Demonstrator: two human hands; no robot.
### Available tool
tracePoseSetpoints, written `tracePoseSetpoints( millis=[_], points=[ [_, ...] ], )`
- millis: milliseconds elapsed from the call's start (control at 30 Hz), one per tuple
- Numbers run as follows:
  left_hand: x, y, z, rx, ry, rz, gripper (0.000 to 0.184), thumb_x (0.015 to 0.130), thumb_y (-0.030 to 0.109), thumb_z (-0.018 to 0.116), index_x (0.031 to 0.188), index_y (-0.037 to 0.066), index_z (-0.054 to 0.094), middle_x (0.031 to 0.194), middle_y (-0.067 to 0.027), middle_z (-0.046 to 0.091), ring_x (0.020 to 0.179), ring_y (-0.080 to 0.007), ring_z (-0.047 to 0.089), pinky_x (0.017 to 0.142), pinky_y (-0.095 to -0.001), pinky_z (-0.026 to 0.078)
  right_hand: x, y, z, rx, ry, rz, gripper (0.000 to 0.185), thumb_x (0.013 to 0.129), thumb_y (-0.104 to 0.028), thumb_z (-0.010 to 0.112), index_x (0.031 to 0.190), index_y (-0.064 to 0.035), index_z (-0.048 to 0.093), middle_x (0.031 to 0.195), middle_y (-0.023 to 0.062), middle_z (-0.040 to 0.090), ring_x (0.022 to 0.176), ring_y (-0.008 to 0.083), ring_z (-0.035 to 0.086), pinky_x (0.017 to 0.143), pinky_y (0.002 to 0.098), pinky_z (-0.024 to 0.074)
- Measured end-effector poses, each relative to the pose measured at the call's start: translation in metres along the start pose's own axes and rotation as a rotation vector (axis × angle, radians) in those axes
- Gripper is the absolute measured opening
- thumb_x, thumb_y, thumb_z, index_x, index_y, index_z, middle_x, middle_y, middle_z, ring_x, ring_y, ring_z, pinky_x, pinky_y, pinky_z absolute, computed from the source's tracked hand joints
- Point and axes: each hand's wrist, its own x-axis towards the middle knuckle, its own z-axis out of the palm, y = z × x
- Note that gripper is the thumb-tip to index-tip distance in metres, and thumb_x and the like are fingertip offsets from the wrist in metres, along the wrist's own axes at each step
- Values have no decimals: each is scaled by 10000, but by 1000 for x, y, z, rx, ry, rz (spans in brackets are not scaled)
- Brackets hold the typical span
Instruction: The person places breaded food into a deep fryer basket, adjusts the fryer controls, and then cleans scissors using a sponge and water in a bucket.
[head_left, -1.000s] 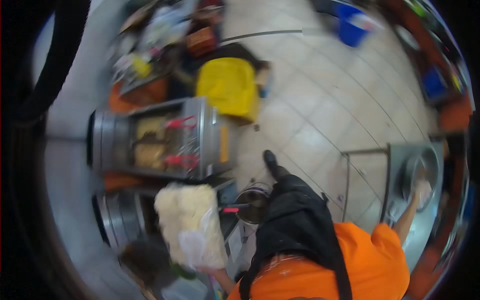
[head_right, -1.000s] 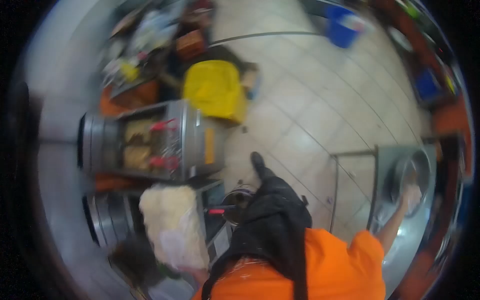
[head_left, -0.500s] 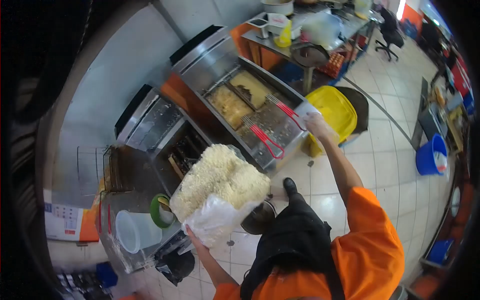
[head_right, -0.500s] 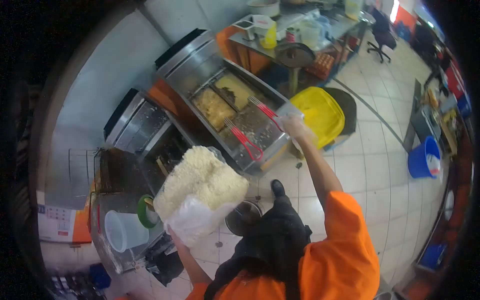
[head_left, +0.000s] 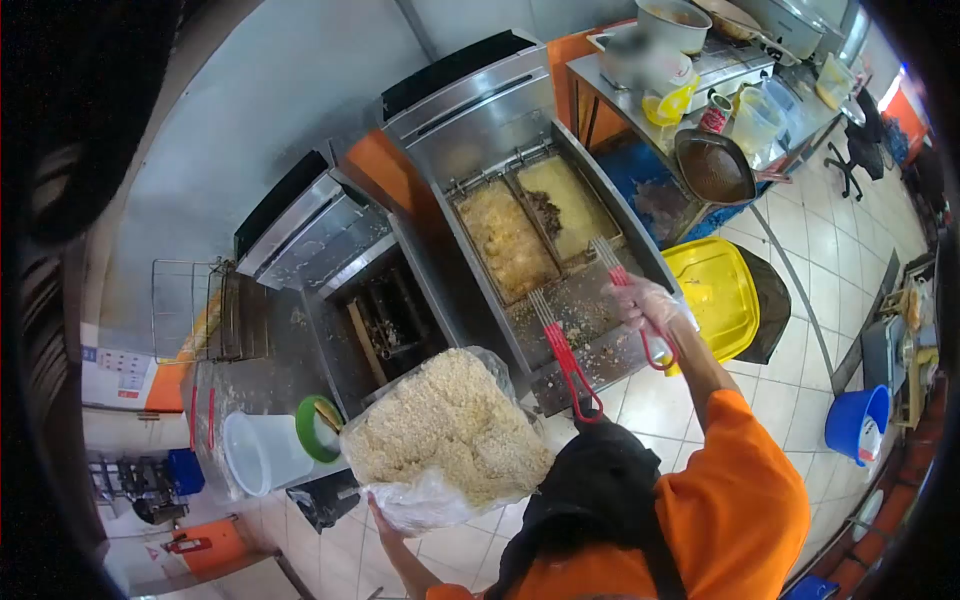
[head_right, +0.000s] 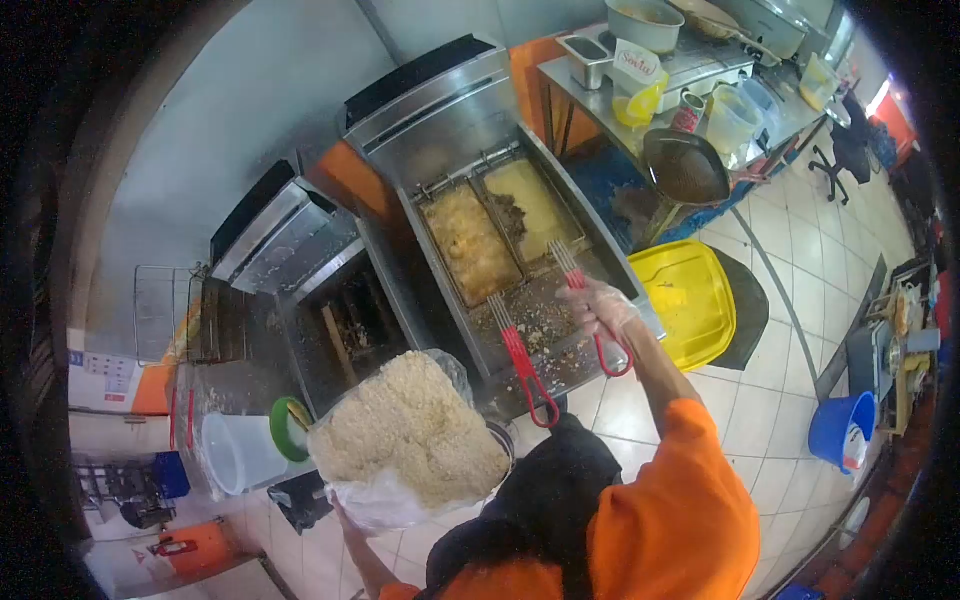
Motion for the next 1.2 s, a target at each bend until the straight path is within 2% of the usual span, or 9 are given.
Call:
tracePoseSetpoints(
  millis=[133,633,733,867,933,1067,1100,1167,1200],
  points=[
    [5,3,8,30,28,22,819,887,666,428,1426,55,345,1389,-155,455,1248,-331,465,1035,-463,396,-58,-28,41,-168,105,13,156,924,-101,529,1079,-99,515,553,-68,344,380,39,301,332,204,202],
    [1,-1,7,-2,-91,73,826,882,657,465,1403,23,369,1333,-167,505,1194,-327,515,1007,-455,422,-141,-83,107,-248,43,-206,212,919,-111,542,1127,-70,532,587,-64,363,412,44,325,358,210,238],
    [51,-31,-45,41,10,132,785,895,620,476,1395,21,388,1322,-163,517,1192,-340,513,1011,-469,412,-123,-79,94,-248,6,-165,208,927,-121,543,1128,-65,537,580,-66,372,405,47,338,360,214,244],
    [13,-5,-5,32,48,-10,852,882,654,457,1424,8,337,1343,-170,492,1202,-312,513,1019,-424,416,-108,-48,63,-340,9,-215,208,920,-127,558,1119,-64,544,573,-53,395,406,64,355,363,220,265],
    [31,-15,-20,-34,-103,54,800,899,612,478,1401,-3,377,1316,-163,521,1171,-291,544,1000,-396,439,-94,-36,38,-477,110,-284,224,902,-150,598,1107,-69,555,589,-34,451,424,83,404,392,229,325],
    [8,-6,-1,-73,-145,142,774,908,587,489,1384,-16,396,1305,-164,532,1155,-283,557,990,-386,449,-95,-43,26,-1083,506,-571,263,876,-201,652,1076,-32,636,816,36,658,711,139,611,657,264,486],
    [1,0,5,-80,-140,158,767,910,581,491,1379,-19,401,1303,-164,534,1151,-281,561,987,-383,452,-106,-38,32,-1667,660,-903,287,866,-199,649,1096,-29,631,830,50,646,714,183,603,647,322,480],
    [2,2,10,-83,-109,163,754,914,568,497,1371,-25,411,1297,-164,540,1143,-277,567,982,-377,457,-124,-3,91,-1536,541,-1110,303,877,-229,607,1102,-28,625,989,115,652,851,220,624,697,369,488],
    [11,-3,4,-85,-87,143,771,893,569,524,1351,-44,430,1267,-173,560,1120,-282,581,961,-385,469,-98,27,74,-1274,281,-1004,321,887,-250,583,1108,-20,623,1096,146,624,949,225,612,757,369,490]
  ],
)
